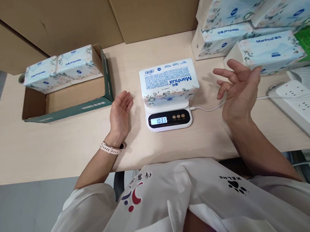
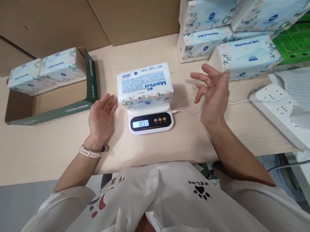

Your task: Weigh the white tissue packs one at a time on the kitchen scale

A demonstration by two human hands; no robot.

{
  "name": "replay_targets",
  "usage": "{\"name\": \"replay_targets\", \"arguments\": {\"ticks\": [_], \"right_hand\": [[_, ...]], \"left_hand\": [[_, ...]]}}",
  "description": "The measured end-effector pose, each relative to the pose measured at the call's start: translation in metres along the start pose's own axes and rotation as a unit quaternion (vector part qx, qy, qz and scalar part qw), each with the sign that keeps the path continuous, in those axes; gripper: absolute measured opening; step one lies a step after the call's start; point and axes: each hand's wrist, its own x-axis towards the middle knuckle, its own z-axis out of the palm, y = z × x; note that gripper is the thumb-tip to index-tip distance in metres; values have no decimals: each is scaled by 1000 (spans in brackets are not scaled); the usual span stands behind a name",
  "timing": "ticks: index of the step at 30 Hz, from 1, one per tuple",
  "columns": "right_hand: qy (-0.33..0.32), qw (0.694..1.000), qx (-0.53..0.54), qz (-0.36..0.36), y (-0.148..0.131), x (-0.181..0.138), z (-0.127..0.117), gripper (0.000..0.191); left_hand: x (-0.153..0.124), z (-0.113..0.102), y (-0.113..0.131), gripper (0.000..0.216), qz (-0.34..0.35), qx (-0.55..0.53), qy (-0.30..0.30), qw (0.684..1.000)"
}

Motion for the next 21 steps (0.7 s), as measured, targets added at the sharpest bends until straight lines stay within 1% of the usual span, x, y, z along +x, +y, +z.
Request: {"name": "replay_targets", "arguments": {"ticks": [14,21], "right_hand": [[-5,1000,-14,3,-2,-3,1,83],[-43,999,-18,0,10,4,-4,85]], "left_hand": [[-1,0,-1,40,7,2,0,1000],[0,0,-2,41,16,4,-6,1000]]}}
